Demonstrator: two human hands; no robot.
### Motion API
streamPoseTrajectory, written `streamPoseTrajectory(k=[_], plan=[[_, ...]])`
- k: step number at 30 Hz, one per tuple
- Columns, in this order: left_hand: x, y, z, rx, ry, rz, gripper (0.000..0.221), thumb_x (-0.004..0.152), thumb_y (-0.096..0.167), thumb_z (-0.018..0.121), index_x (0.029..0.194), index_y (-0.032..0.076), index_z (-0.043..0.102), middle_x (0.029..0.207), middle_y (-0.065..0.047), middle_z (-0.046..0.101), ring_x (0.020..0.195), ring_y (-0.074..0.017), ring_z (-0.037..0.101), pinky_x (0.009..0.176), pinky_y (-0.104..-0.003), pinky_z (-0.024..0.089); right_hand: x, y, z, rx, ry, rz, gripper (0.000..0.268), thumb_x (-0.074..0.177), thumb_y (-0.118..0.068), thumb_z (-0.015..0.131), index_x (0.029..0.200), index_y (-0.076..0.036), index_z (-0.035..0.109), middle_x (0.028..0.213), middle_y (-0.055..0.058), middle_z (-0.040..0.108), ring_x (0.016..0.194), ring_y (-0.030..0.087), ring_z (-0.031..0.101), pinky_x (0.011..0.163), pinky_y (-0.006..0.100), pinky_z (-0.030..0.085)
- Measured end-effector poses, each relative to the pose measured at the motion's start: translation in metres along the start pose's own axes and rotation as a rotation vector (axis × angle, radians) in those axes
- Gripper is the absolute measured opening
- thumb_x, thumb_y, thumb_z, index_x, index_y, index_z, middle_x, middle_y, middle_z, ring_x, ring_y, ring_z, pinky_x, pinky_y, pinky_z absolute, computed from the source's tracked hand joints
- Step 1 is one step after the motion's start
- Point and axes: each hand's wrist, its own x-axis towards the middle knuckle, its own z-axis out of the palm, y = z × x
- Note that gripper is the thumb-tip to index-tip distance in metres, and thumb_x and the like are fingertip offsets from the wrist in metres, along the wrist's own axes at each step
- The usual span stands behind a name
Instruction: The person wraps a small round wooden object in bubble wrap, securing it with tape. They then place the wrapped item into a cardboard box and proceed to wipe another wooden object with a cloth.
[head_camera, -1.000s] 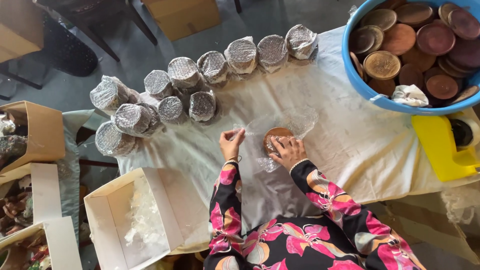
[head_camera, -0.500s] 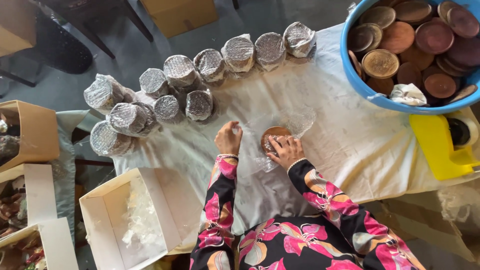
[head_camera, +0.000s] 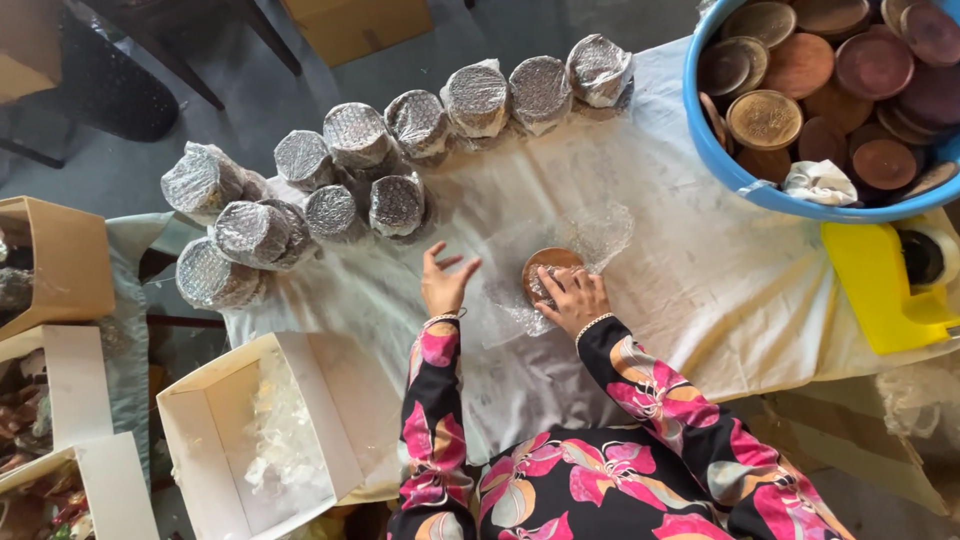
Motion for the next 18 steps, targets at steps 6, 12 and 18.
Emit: streamPoseTrajectory(k=[6,12,18], plan=[[-0.003,0.008,-0.008,0.064,-0.173,-0.067,0.061,0.077,0.026,0.089,0.132,0.015,0.064,0.091,-0.006,0.082,0.084,-0.0174,0.079,0.076,-0.031,0.058,-0.001,0.002,0.005,0.017,0.044,-0.017,0.06,0.088,-0.047,0.069,0.142,-0.023,0.059,0.121,0.001,0.06,0.108,0.023,0.054,0.093,0.043,0.044],[-0.047,0.063,0.028,-0.038,-0.173,0.237,0.064,0.086,0.02,0.084,0.142,0.017,0.053,0.093,-0.004,0.081,0.079,-0.0171,0.08,0.067,-0.027,0.062,0.001,0.005,-0.005,0.097,0.019,0.053,0.067,0.089,-0.036,0.065,0.152,-0.017,0.055,0.116,0.005,0.068,0.104,0.025,0.061,0.093,0.04,0.051],[-0.1,0.093,0.054,0.108,-0.225,0.416,0.066,0.092,0.019,0.077,0.149,0.021,0.044,0.085,-0.003,0.078,0.072,-0.0227,0.077,0.059,-0.036,0.057,0.012,0.022,-0.01,0.51,-0.109,0.319,0.037,0.104,-0.039,0.052,0.129,-0.019,0.069,0.112,0.011,0.074,0.106,0.03,0.066,0.089,0.043,0.053]])
